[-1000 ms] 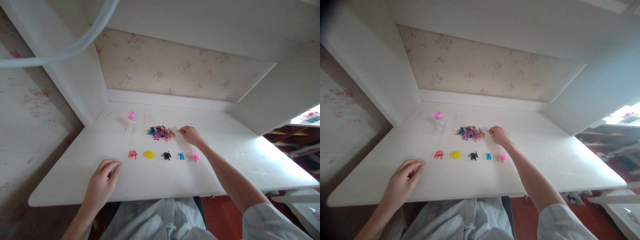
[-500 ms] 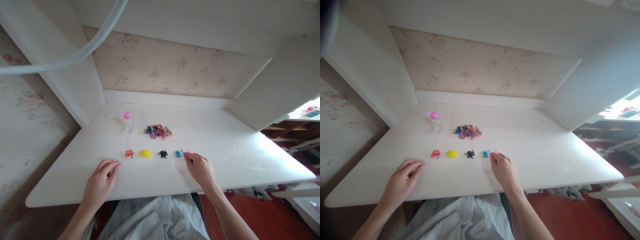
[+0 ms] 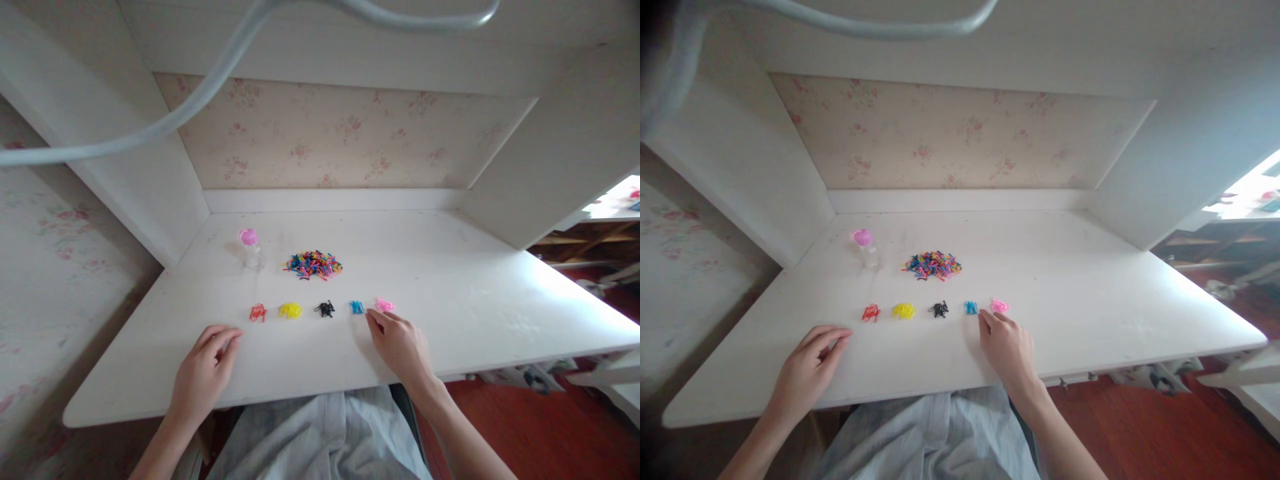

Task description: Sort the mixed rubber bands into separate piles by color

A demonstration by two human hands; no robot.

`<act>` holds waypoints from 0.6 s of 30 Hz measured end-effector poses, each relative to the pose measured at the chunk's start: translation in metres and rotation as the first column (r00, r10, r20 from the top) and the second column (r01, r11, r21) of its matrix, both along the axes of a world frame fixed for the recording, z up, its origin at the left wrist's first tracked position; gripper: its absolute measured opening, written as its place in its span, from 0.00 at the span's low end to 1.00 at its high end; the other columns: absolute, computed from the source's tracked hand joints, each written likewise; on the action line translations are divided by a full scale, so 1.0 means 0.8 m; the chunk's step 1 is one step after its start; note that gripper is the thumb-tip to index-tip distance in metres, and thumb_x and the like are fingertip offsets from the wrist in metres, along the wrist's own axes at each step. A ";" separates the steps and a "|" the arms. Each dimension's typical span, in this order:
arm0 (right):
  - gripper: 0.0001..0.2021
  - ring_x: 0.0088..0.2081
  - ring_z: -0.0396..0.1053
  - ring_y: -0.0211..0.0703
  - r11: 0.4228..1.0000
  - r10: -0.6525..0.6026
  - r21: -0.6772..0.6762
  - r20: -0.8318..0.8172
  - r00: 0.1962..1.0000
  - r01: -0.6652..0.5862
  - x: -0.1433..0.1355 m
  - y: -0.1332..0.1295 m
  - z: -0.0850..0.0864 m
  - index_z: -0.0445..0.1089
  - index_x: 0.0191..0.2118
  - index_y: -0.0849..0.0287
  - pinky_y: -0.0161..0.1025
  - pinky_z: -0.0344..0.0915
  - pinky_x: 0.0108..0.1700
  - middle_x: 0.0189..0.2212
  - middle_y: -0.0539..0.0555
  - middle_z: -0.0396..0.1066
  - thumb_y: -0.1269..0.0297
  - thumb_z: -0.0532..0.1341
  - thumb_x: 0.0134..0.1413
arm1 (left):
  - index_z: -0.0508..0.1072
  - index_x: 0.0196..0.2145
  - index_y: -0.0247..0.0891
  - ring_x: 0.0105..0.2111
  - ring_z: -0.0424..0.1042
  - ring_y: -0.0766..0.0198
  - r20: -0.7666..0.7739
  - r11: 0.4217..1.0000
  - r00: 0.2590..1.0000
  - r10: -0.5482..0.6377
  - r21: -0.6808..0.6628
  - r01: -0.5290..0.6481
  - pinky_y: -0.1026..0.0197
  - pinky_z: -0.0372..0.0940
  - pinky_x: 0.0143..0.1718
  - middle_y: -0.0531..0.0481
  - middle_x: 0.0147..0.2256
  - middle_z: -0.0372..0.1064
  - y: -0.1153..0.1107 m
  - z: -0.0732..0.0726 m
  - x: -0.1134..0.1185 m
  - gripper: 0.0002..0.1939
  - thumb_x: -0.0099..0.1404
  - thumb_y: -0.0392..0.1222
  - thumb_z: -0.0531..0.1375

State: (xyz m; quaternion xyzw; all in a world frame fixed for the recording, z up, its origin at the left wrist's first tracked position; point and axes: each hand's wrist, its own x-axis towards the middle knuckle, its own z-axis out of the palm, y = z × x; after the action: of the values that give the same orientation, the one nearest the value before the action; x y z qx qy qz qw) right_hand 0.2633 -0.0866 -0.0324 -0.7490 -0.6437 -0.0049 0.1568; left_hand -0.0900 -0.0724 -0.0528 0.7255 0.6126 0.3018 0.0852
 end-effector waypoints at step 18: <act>0.16 0.26 0.72 0.35 0.947 0.119 0.317 -0.197 0.973 -0.051 0.022 -0.034 -0.045 0.76 0.39 0.54 0.29 0.61 0.28 0.33 0.52 0.77 0.56 0.53 0.60 | 0.75 0.37 0.47 0.38 0.72 0.61 -0.335 0.977 0.934 -0.124 -0.204 0.057 0.62 0.63 0.37 0.52 0.40 0.74 0.132 0.056 0.136 0.11 0.63 0.44 0.52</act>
State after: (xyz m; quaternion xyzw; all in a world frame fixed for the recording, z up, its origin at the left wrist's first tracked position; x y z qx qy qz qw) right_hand 0.2812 -0.1141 -0.0682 -0.6827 -0.6463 -0.0186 0.3404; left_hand 0.0190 0.0332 -0.0082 0.7832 0.6099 0.1052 0.0594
